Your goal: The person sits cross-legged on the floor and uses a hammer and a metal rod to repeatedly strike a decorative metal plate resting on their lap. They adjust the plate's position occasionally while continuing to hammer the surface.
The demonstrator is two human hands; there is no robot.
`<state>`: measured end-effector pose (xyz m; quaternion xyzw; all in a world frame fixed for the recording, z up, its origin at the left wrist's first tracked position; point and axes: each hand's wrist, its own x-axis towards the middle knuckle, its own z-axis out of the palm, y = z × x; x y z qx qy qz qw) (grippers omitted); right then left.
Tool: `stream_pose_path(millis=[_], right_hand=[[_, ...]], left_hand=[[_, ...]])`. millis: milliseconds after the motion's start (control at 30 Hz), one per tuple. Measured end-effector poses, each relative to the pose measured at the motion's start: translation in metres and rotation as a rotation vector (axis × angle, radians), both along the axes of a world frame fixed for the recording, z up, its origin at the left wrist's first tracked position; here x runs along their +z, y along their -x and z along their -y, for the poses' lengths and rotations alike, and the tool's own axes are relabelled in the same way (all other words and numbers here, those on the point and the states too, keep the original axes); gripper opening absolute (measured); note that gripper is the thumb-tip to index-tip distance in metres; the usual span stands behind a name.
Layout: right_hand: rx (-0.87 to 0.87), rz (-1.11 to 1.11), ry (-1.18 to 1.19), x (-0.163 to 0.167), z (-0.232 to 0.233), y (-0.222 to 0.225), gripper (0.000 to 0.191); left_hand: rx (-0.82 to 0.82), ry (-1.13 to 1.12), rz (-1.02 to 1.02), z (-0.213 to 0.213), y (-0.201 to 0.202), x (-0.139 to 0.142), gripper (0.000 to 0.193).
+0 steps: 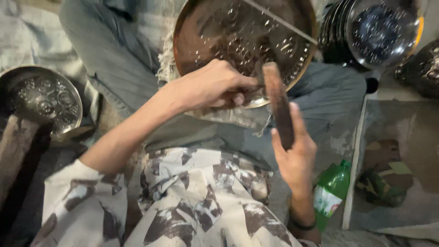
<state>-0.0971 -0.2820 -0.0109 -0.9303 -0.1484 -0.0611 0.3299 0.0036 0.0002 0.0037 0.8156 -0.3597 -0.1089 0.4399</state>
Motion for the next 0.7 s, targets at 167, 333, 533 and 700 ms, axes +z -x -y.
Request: stream_pose_path(millis=[167, 333, 533, 700], right_hand=[[-0.091, -0.078, -0.140, 0.024, 0.013, -0.023, 0.076], [-0.371, -0.081, -0.463, 0.041, -0.019, -0.030, 0.075], [-0.032, 0.105, -0.084, 0.037, -0.034, -0.042, 0.061], [0.138, 0.101, 0.051, 0.041, -0.028, -0.061, 0.062]], left_hand=[[0.056, 0.025, 0.029, -0.002, 0.001, -0.005, 0.051], [0.043, -0.030, -0.012, -0.001, -0.003, -0.008, 0.056], [0.040, 0.042, 0.087, -0.004, 0.001, -0.009, 0.063], [0.199, 0.027, 0.015, -0.004, 0.018, -0.010, 0.053]])
